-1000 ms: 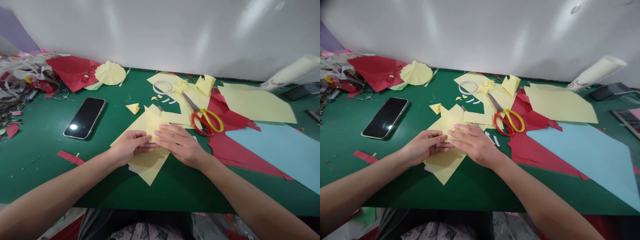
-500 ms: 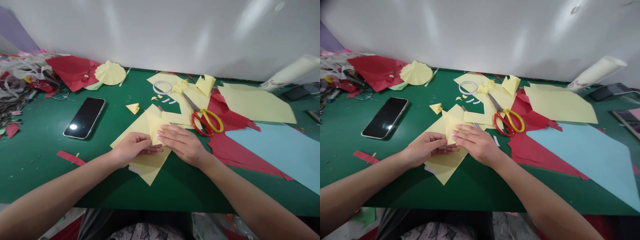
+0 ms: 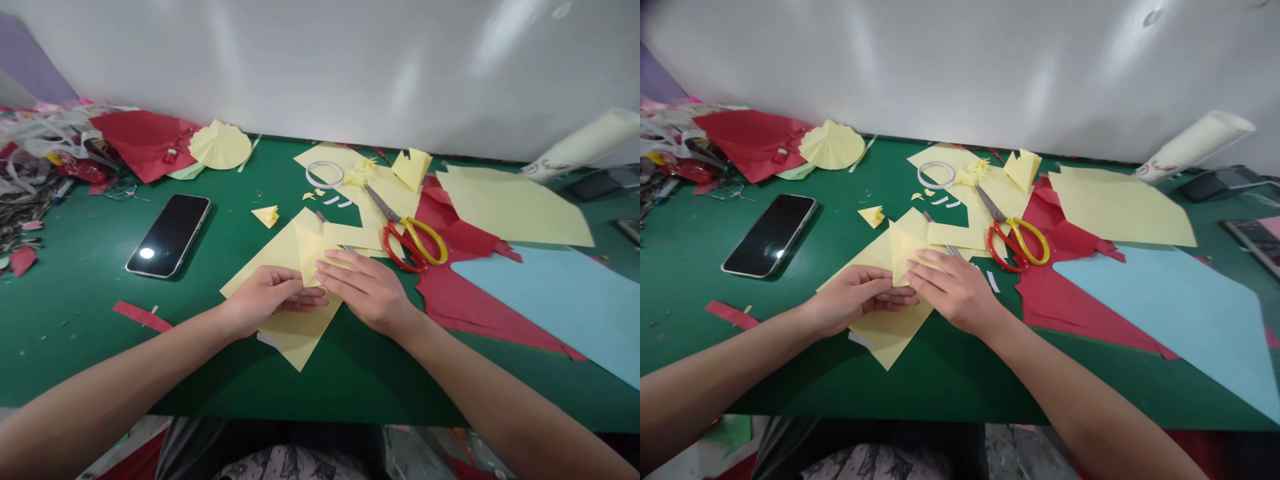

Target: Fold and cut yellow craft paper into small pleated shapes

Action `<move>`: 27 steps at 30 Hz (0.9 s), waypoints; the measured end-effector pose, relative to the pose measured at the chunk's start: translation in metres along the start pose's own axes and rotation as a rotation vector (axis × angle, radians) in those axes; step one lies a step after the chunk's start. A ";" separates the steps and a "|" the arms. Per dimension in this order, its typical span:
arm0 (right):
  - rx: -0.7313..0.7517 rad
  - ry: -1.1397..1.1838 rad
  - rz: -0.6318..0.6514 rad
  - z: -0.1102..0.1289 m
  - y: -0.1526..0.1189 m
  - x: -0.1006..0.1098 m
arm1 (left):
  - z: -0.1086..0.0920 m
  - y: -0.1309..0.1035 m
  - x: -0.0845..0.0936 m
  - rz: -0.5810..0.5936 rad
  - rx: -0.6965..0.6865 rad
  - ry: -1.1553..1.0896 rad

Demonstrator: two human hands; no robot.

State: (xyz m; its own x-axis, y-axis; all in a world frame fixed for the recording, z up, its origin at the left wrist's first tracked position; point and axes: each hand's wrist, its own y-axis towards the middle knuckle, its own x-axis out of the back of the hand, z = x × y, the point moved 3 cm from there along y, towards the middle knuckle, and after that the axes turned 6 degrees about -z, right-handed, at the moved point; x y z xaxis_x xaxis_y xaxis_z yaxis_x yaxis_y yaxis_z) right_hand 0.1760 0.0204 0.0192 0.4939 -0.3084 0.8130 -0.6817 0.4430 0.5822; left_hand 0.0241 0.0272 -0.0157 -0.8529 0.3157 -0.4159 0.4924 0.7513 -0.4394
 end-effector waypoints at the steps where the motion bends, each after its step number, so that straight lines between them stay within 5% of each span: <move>1: 0.013 -0.014 0.002 0.001 0.000 0.000 | 0.000 0.000 0.000 0.002 0.002 -0.006; 27: 0.133 -0.197 -0.016 0.007 0.006 0.003 | 0.001 0.000 0.000 -0.024 -0.004 0.032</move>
State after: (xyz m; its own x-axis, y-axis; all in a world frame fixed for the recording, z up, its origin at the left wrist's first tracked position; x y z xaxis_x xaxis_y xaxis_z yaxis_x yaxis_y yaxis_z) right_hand 0.1699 0.0164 0.0247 0.3990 -0.4787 0.7821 -0.7461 0.3263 0.5804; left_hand 0.0245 0.0268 -0.0166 -0.8695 0.3157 -0.3799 0.4711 0.7610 -0.4460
